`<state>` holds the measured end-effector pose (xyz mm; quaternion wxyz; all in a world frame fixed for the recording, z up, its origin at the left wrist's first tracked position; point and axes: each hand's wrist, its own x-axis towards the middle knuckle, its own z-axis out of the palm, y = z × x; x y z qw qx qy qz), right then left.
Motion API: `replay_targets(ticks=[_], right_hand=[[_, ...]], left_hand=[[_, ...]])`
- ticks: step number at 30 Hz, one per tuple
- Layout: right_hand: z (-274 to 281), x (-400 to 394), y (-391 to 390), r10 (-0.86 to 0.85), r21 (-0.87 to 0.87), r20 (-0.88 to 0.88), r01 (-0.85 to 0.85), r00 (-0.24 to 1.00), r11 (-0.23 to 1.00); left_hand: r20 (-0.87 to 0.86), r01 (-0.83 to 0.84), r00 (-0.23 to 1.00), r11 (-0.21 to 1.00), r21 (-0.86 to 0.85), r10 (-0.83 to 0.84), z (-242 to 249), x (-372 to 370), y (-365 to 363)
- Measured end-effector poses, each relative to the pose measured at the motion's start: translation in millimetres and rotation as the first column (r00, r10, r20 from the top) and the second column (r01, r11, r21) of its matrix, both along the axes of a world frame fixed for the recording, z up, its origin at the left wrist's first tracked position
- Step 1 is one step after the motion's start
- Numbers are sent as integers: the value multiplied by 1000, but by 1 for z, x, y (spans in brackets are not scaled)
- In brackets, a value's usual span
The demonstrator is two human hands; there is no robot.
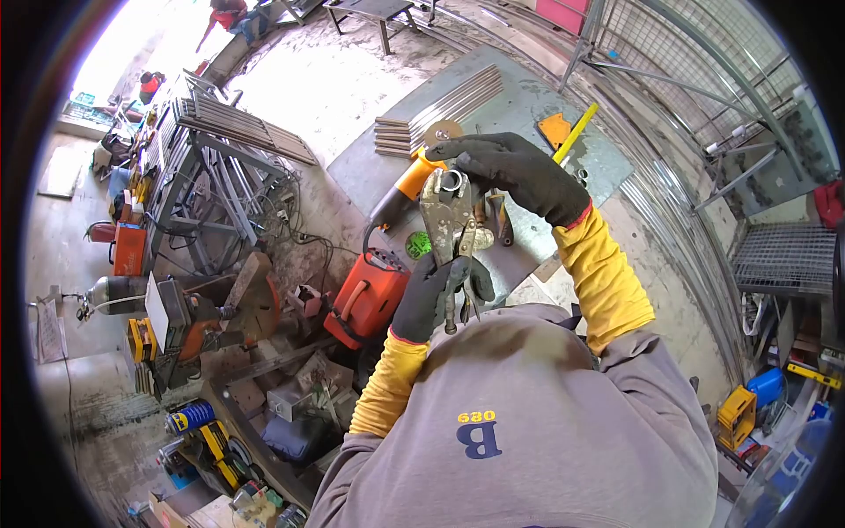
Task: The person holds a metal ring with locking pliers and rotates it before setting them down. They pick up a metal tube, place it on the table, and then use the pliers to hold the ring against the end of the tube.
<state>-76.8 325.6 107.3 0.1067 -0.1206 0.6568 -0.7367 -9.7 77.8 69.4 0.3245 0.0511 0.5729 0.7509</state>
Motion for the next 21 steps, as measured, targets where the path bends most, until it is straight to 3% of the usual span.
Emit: replay_targets(ticks=[1, 2, 4, 6, 7, 10, 11, 13, 15, 17, 19, 21], right_hand=[[0, 1, 0, 6, -37, 15, -5, 1000, 999], [0, 3, 0, 12, -75, 30, -10, 999, 997], [1, 6, 0, 6, -36, 35, -5, 999, 999], [2, 9, -6, -1, 1, 41, 1, 999, 1000], [3, 10, -12, -20, -2, 65, 20, 998, 1000], [0, 15, -32, -76, -74, 104, 84, 992, 994], [-2, 16, -39, -113, -143, 119, 130, 986, 981], [-7, 16, -45, -189, -107, 147, 206, 971, 973], [-13, 15, -47, -322, -46, 3, 321, 947, 946], [-8, 16, -45, -386, -39, 50, 388, 921, 921], [-3, 16, -42, -478, -113, 123, 491, 870, 864], [-4, 17, -46, -503, -114, 112, 514, 857, 850]], left_hand=[[-2, -1, 1000, 1000, 0, 1, -4, 1, -1], [-70, -73, 995, 992, -103, 66, -15, 1, -3], [-147, -155, 981, 967, -201, 127, -37, 0, -4], [54, -198, 979, 980, 4, 197, -45, -5, -3], [52, -199, 979, 980, 4, 199, -42, -6, -3], [-4, 152, 988, 987, -53, -153, -44, -18, -2], [-3, 152, 988, 987, -53, -153, -47, -15, 0], [-193, 11, 979, 955, -296, -71, -38, -7, 9], [-184, 94, 972, 957, -274, -148, -39, -14, 6], [-163, 276, 898, 813, -512, -408, -35, -18, 0], [-154, 238, 925, 845, -478, -348, -24, -13, 2], [-146, 237, 945, 922, -304, -292, -33, -10, 4]])
